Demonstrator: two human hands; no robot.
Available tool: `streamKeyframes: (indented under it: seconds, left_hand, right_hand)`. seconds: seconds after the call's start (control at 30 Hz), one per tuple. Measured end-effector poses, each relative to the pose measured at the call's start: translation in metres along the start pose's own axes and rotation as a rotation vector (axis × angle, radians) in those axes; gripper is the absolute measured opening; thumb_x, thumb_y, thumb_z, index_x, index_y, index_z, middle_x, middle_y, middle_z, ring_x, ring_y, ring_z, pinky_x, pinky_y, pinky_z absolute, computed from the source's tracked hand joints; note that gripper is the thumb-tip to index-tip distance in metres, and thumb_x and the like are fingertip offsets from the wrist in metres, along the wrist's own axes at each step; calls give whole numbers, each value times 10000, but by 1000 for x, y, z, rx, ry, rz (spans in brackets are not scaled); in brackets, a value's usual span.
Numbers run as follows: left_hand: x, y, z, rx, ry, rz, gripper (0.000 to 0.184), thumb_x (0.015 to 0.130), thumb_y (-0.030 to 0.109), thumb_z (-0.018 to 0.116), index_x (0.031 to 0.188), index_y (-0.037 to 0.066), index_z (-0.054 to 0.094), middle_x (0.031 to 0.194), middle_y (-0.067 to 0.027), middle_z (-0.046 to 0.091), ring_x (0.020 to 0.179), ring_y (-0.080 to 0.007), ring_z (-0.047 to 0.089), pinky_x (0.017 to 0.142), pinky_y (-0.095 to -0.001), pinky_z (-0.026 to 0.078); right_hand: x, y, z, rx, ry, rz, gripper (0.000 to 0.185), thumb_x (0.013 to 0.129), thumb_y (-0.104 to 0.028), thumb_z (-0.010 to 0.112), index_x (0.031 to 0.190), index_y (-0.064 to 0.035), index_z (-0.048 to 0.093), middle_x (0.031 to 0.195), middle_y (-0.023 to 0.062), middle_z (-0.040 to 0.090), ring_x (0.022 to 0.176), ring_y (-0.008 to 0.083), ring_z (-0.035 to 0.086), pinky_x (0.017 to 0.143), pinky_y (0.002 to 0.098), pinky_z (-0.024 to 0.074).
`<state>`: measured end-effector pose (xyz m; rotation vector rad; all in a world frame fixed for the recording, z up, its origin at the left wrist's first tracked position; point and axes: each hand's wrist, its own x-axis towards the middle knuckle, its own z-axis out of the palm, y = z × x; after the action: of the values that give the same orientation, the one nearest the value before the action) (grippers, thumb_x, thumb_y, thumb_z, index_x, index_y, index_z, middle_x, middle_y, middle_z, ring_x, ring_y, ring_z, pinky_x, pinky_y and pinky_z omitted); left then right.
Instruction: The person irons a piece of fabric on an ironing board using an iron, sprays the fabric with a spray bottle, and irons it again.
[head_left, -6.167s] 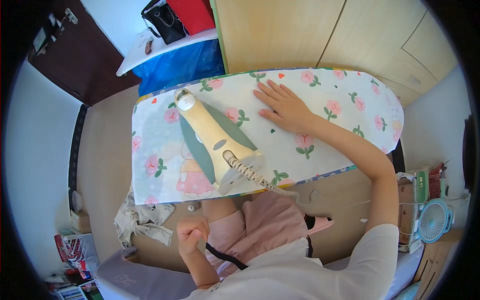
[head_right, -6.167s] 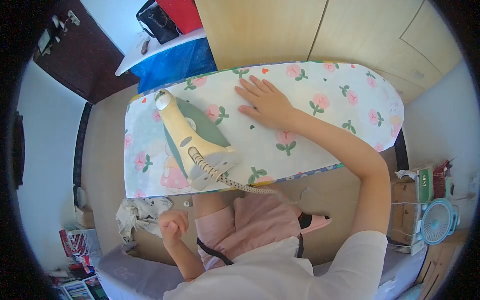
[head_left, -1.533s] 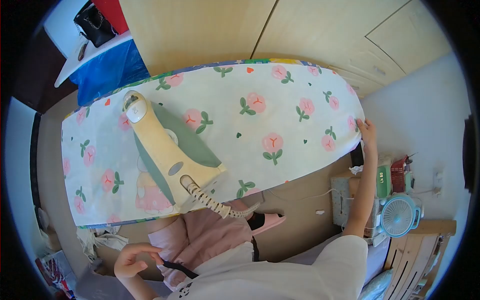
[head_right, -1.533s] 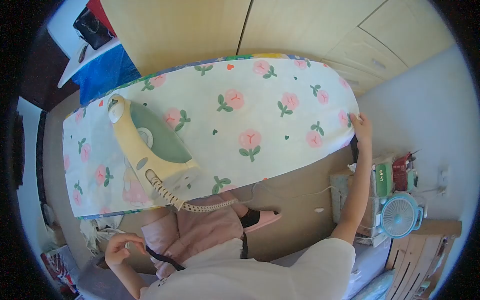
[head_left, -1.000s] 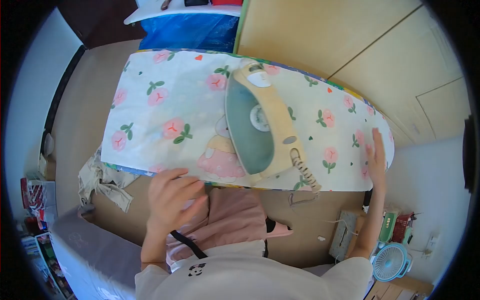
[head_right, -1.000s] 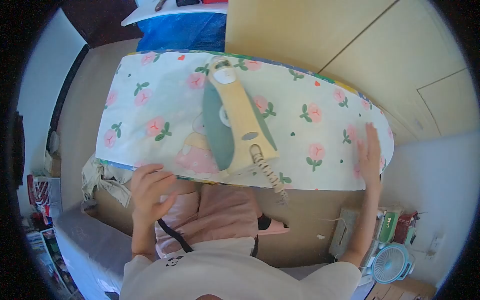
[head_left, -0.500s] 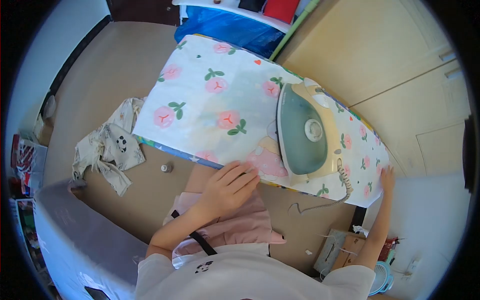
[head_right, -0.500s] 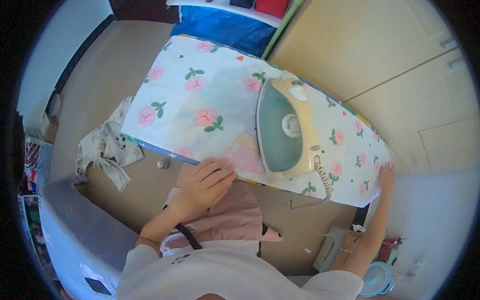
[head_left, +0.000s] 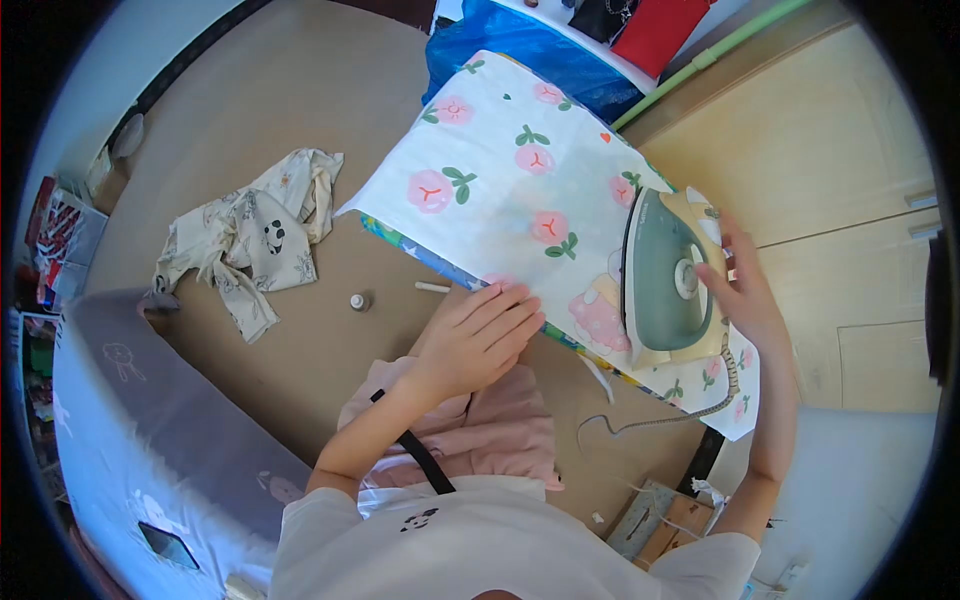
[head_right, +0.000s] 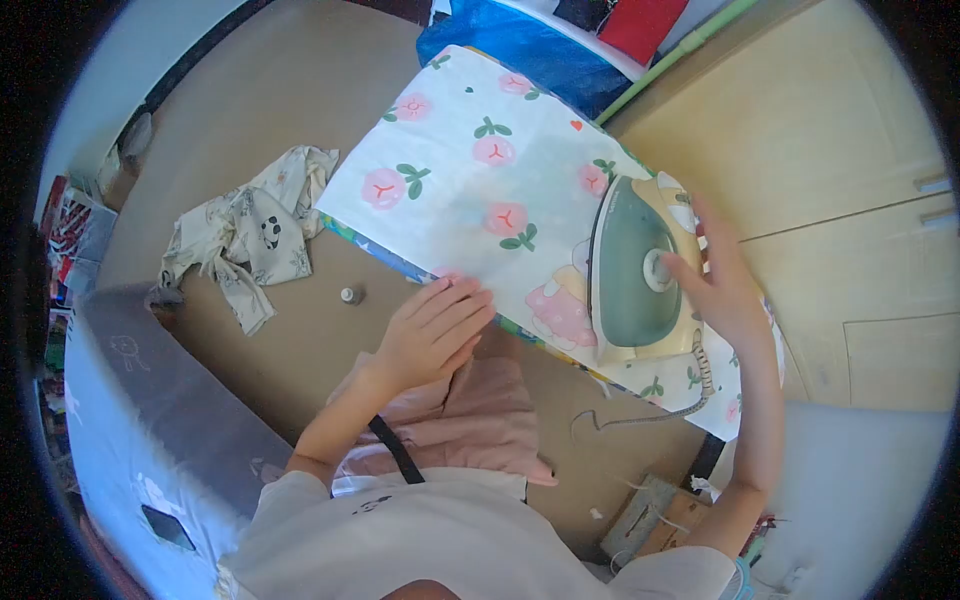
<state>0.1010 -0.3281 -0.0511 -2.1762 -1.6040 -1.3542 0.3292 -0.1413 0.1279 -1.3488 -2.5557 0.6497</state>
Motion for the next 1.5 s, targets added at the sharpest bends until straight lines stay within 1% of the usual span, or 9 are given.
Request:
streamKeyframes:
  seconds: [0.27, 0.37, 0.57, 0.63, 0.67, 0.77, 0.9, 1.2, 1.5]
  left_hand:
    - [-11, 8, 11, 3, -9, -46, 379, 756, 167, 577, 1127, 86, 576, 1224, -48, 518, 1186, -223, 445, 1011, -403, 311]
    - [-9, 10, 12, -2, -16, -66, 382, 758, 163, 565, 1134, 94, 578, 1228, -44, 516, 1193, -220, 439, 1009, -404, 317]
    - [-14, 8, 16, -15, -11, -70, 402, 761, 190, 585, 1153, 102, 567, 1232, -50, 509, 1191, -249, 434, 1003, -453, 307]
    - [-14, 12, 20, -38, -3, -71, 404, 768, 200, 596, 1157, 97, 562, 1234, -58, 503, 1188, -267, 431, 994, -487, 306]
    - [-12, 15, 20, -17, 13, -74, 406, 769, 208, 597, 1158, 96, 561, 1231, -61, 503, 1186, -273, 430, 993, -506, 300]
    - [-6, 25, 28, -37, 17, -43, 415, 768, 224, 599, 1160, 93, 561, 1226, -63, 504, 1186, -279, 423, 993, -537, 286]
    - [5, 46, 52, -62, -13, 94, 438, 753, 241, 602, 1159, 82, 561, 1221, -56, 501, 1188, -267, 412, 995, -545, 279]
    - [7, 72, 92, 23, -31, 108, 429, 733, 212, 580, 1153, 127, 569, 1192, -12, 509, 1157, -197, 433, 1032, -505, 203]
    - [8, 75, 94, 79, 34, 82, 351, 795, 235, 538, 1138, 184, 591, 1187, 28, 519, 1142, -178, 440, 1003, -454, 238]
  right_hand:
    - [10, -5, -3, 279, -80, 148, 974, 725, -31, 660, 1426, -83, -13, 1273, 198, 427, 1179, 258, 422, 967, 327, 353]
    - [2, -27, -18, 251, -99, 208, 908, 711, 36, 621, 1428, -71, 74, 1241, 170, 470, 1122, 226, 475, 953, 302, 365]
    - [-8, -39, -82, -44, 82, -47, 617, 703, 73, 633, 1282, -31, 447, 1093, 73, 572, 1025, 154, 527, 917, 280, 390]
    - [-15, -56, -96, -1, 230, 27, 565, 699, 63, 654, 1234, -26, 496, 1026, 54, 594, 950, 116, 538, 785, 245, 446]
    - [-20, -68, -97, -47, 315, 126, 572, 700, 29, 674, 1238, -25, 490, 991, 48, 605, 762, 64, 536, 585, 195, 430]
    - [-30, -63, -108, -61, 362, 184, 554, 710, -30, 695, 1227, -22, 497, 944, 38, 614, 613, 27, 480, 457, 174, 355]
    - [-49, -57, -111, -102, 373, 253, 542, 724, -84, 705, 1222, -21, 501, 928, 34, 617, 543, 18, 437, 455, 172, 360]
    - [-89, -26, -117, -247, 386, 239, 523, 731, -156, 725, 1188, 2, 527, 941, 81, 623, 746, 71, 533, 502, 195, 408]
    - [-81, 5, -123, -45, 423, 458, 496, 730, -280, 722, 1114, -3, 575, 770, 1, 590, 501, 32, 423, 443, 186, 338]
